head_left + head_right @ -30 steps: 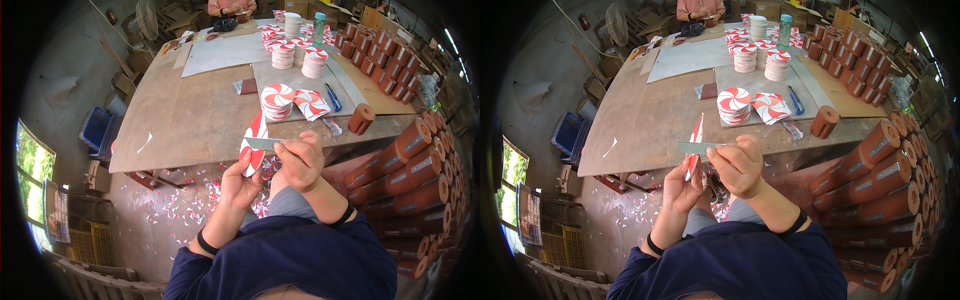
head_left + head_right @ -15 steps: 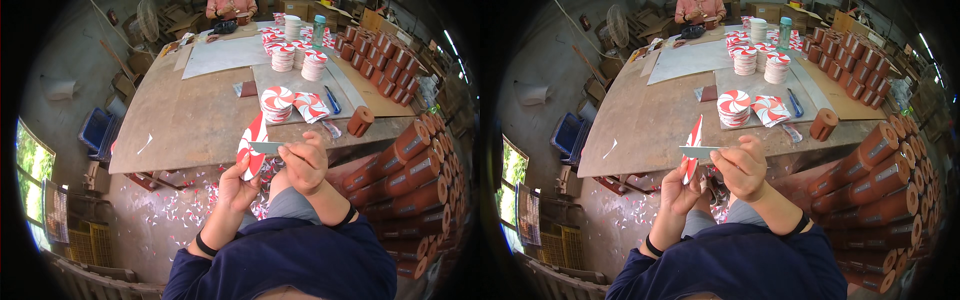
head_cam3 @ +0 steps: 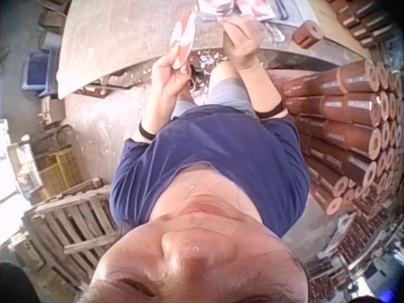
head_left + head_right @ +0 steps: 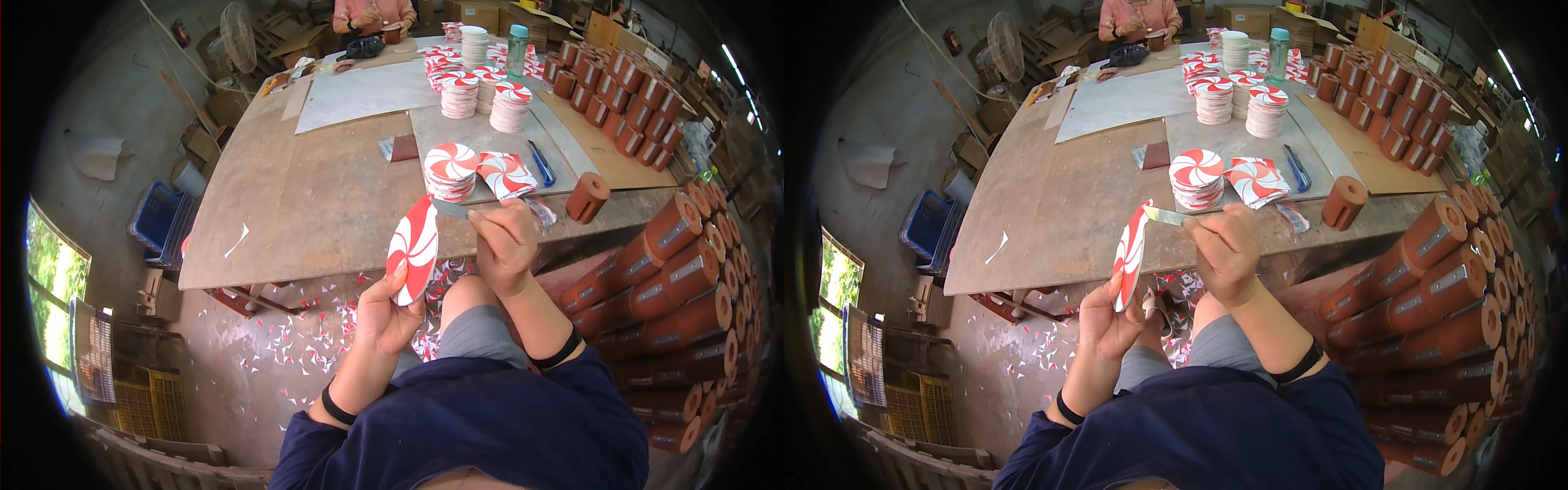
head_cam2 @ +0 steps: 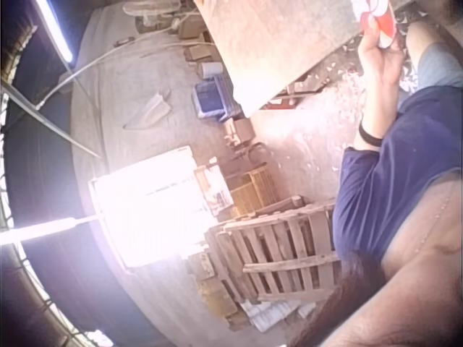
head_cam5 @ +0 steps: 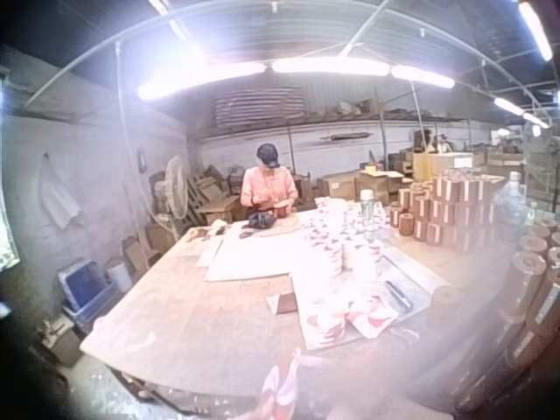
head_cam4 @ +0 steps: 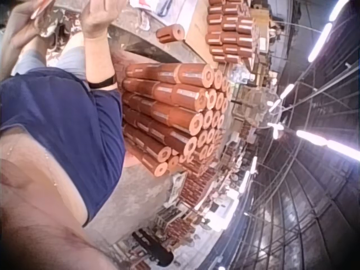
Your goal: Using a small handheld blade to trim the edges of circular patterned components in a workshop.
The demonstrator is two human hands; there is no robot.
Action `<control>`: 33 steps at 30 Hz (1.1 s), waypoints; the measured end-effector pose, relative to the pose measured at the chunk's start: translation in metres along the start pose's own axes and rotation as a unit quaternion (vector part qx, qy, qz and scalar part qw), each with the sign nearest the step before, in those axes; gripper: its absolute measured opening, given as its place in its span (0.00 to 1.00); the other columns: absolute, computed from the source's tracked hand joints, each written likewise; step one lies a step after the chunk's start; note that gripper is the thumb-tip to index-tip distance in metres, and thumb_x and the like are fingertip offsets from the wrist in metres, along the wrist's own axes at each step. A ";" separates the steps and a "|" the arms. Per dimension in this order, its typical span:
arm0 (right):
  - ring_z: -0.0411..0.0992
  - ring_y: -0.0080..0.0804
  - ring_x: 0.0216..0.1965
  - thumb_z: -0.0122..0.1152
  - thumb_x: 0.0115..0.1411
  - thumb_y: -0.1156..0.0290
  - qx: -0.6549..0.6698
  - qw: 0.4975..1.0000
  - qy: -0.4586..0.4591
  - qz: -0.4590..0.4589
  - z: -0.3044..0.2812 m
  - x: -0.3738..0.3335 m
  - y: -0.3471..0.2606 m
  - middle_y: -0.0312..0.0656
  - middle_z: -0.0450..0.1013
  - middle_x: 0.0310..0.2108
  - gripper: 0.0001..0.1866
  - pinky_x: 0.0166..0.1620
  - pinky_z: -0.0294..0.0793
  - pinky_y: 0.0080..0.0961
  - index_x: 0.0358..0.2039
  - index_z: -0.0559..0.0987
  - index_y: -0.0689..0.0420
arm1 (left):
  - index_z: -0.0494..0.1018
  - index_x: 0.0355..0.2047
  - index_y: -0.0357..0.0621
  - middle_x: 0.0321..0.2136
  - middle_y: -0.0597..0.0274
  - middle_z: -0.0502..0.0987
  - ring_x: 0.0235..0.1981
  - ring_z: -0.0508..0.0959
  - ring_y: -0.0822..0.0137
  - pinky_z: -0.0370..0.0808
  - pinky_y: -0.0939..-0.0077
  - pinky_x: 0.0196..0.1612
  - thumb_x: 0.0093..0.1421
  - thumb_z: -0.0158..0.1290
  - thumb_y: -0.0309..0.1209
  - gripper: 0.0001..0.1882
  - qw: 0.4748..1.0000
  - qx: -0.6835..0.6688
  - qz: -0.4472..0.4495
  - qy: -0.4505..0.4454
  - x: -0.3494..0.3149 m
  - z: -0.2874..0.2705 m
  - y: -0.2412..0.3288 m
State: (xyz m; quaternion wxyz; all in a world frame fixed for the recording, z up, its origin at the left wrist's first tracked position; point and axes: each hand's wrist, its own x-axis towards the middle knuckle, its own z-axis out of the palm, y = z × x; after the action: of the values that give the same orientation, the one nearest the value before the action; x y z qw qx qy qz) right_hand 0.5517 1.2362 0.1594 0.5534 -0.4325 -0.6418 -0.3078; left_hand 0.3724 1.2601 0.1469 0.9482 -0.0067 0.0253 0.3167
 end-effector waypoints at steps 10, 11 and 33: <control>0.65 0.27 0.23 0.57 0.35 0.85 0.048 0.998 -0.010 -0.033 -0.009 0.008 -0.028 0.36 0.66 0.24 0.12 0.39 0.64 0.34 0.24 0.75 0.58 | 0.62 0.39 0.33 0.30 0.53 0.71 0.29 0.74 0.63 0.78 0.69 0.27 0.52 0.41 0.23 0.13 0.999 0.035 0.014 -0.011 0.001 -0.002 0.001; 0.65 0.27 0.23 0.57 0.35 0.85 0.047 0.998 -0.010 -0.033 -0.009 0.008 -0.029 0.36 0.66 0.24 0.12 0.39 0.64 0.34 0.24 0.75 0.58 | 0.62 0.39 0.33 0.30 0.53 0.71 0.29 0.74 0.63 0.78 0.69 0.27 0.52 0.41 0.23 0.13 0.999 0.035 0.013 -0.011 0.001 -0.003 0.001; 0.64 0.29 0.22 0.56 0.35 0.84 0.047 0.999 0.004 -0.022 -0.014 0.013 -0.026 0.36 0.67 0.24 0.12 0.39 0.63 0.33 0.25 0.75 0.58 | 0.58 0.44 0.35 0.37 0.52 0.70 0.34 0.73 0.58 0.75 0.70 0.30 0.50 0.43 0.23 0.19 0.988 0.140 0.053 0.028 -0.005 0.017 -0.009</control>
State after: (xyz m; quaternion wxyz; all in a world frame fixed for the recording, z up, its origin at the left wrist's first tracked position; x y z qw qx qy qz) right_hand 0.5347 1.2156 0.1773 0.5685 -0.3905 -0.6630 -0.2912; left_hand 0.3748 1.2502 0.1643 0.9206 0.1183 0.0957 0.3595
